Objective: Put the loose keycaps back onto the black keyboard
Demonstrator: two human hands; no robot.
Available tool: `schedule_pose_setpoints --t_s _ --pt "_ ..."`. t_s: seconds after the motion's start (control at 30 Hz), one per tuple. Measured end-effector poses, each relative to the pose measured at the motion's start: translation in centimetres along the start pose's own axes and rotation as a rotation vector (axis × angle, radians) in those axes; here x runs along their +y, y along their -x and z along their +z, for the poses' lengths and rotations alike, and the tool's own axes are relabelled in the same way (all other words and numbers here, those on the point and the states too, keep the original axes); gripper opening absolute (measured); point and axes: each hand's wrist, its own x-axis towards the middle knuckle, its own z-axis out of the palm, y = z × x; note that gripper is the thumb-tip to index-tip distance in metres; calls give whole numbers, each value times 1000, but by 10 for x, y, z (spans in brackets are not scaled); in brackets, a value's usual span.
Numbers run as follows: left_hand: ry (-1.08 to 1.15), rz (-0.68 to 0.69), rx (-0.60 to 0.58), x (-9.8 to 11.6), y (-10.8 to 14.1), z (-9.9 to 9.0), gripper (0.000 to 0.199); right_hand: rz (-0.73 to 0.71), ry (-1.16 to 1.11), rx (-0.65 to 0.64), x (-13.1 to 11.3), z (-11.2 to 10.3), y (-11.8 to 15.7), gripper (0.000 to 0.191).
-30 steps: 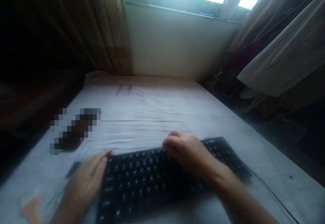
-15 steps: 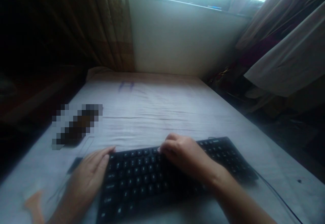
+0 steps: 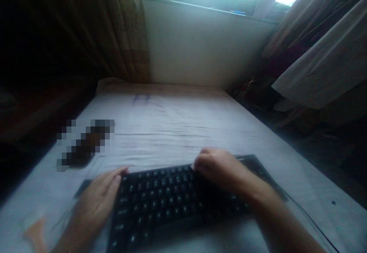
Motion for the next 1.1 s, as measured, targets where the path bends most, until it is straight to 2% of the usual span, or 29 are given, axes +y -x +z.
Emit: schedule_pose_setpoints --t_s 0.13,0.3,0.4,0.53,0.7,1.1 --pt "7 -18 8 -1 0 1 50 64 -20 -55 4 -7 2 17" --pt "-10 10 26 -4 -1 2 50 64 -41 -78 7 -11 4 16" --pt "-3 20 20 -3 -1 1 50 25 -60 -1 1 -6 2 15" --pt "-8 20 15 -1 0 0 49 -75 -157 155 -17 12 -5 16" --pt "0 35 13 -2 0 1 49 -95 -141 93 -29 25 -10 20" --pt "12 25 7 -4 0 2 50 -24 -18 38 -10 7 -4 15"
